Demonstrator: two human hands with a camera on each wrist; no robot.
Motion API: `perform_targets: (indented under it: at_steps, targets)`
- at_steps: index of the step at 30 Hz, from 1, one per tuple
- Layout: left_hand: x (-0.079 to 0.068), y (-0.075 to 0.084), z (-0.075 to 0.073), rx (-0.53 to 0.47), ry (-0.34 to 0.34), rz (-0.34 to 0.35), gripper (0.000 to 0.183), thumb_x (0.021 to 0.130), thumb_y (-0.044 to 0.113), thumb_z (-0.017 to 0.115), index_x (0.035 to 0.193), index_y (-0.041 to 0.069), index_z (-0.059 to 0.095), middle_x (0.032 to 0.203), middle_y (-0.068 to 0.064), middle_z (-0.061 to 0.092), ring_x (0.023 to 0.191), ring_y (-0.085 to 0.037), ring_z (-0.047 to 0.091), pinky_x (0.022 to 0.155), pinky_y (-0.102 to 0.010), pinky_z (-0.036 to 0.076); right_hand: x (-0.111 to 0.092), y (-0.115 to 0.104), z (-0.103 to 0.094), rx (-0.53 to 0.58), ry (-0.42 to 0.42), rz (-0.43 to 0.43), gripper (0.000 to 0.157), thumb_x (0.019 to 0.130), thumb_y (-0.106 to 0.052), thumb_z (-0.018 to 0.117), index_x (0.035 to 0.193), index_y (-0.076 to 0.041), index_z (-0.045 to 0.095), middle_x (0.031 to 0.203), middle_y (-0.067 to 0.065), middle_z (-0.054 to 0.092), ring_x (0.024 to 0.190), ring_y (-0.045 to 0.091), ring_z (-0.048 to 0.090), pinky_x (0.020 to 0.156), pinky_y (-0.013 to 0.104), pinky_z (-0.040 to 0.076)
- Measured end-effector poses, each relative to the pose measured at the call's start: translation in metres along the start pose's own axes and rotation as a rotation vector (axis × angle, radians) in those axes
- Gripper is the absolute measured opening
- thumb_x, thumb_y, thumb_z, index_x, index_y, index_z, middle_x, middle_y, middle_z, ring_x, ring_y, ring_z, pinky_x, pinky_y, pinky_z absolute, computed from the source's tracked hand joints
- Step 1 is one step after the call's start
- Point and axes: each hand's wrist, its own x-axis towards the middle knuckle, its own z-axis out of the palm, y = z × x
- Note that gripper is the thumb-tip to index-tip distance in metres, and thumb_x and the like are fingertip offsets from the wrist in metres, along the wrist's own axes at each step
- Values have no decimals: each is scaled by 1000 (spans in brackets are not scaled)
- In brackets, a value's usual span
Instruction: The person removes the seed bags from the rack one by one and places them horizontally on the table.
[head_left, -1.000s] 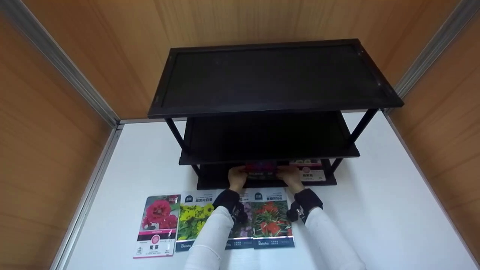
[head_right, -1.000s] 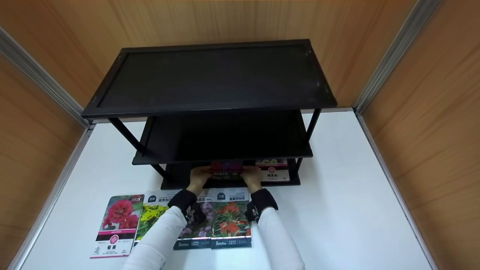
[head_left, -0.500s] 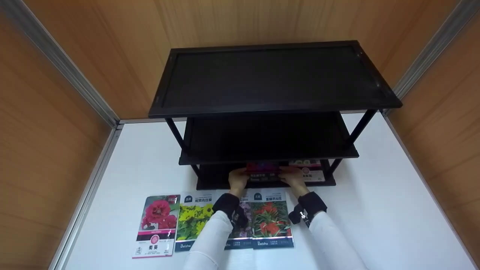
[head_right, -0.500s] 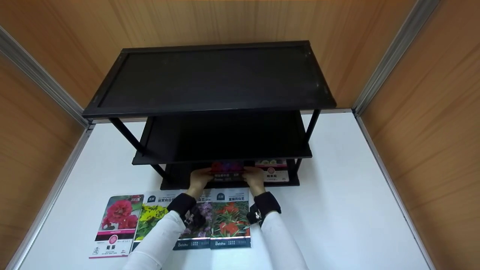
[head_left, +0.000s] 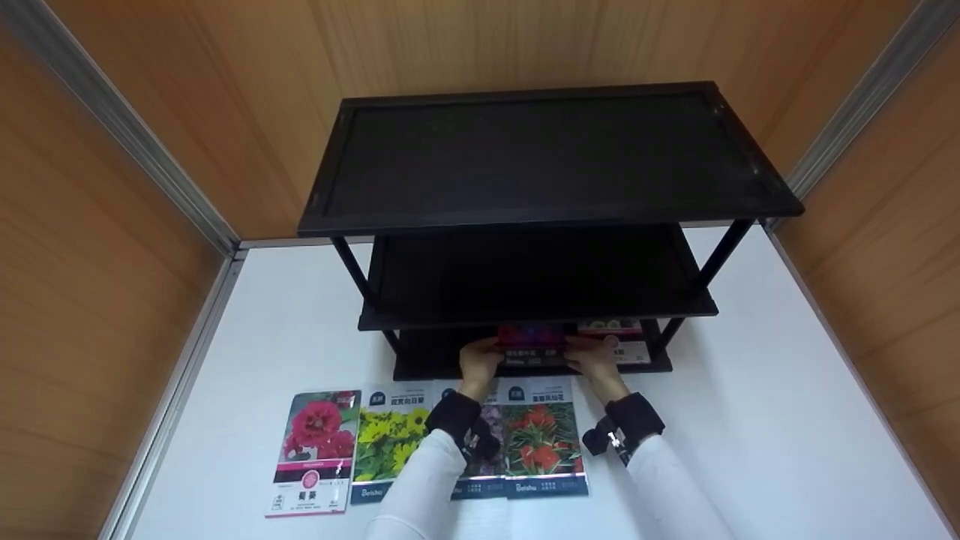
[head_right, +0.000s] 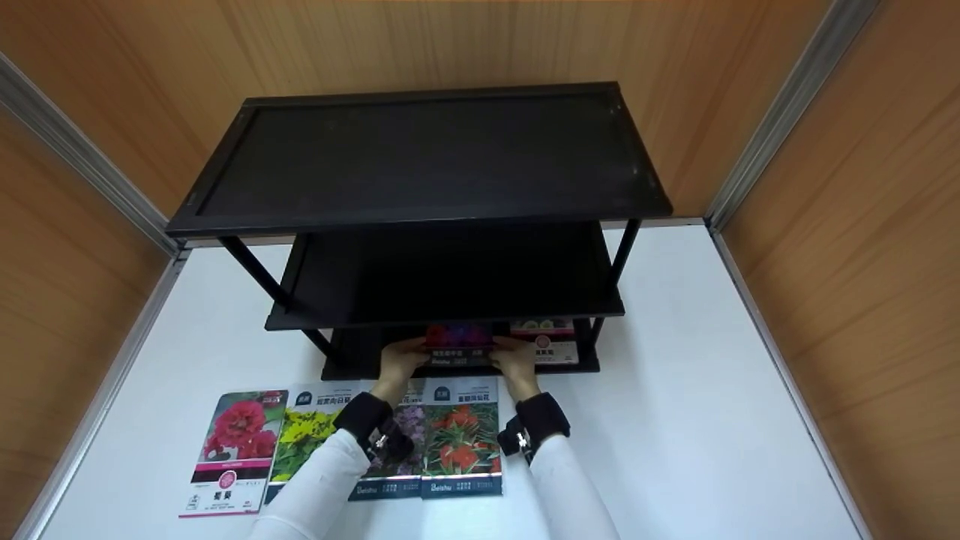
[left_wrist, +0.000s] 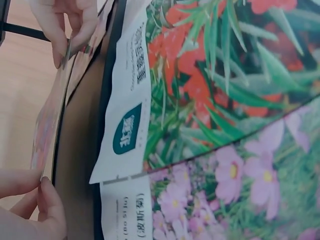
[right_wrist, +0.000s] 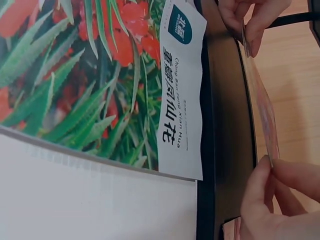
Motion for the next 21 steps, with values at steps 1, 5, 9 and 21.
perform_targets:
  at_steps: [1, 5, 9, 21]
  targets:
    - [6, -16, 1, -19, -2, 3, 41, 68, -3, 65, 103, 19, 66, 90, -2, 66, 73, -14, 61, 55, -26, 47, 1, 3, -3, 12, -7, -11, 56, 78, 11, 56, 127, 12, 29, 108, 15, 61, 82, 20, 62, 68, 31, 51]
    - [-2, -3, 3, -44, -4, 6, 39, 69, -3, 66, 103, 16, 66, 89, -2, 66, 77, -14, 61, 58, -26, 48, 10, 18, -15, 34, -5, -17, 56, 74, 11, 60, 124, 11, 35, 103, 16, 62, 81, 23, 62, 69, 35, 50]
    - [-34, 71, 4, 52, 10, -55, 36, 73, -6, 61, 109, 0, 62, 94, -13, 64, 84, -23, 60, 66, -32, 49, -20, -16, 3, 30, 8, -18, 45, 74, 14, 56, 116, 17, 40, 95, 16, 63, 75, 15, 61, 69, 29, 50]
    - [-48, 79, 7, -113, 1, -125, 36, 74, -9, 60, 108, 1, 62, 94, -14, 61, 86, -23, 58, 65, -32, 49, -54, -45, 16, -80, 106, 66, 39, 78, 12, 53, 116, 18, 46, 103, 23, 59, 74, 11, 60, 69, 26, 50]
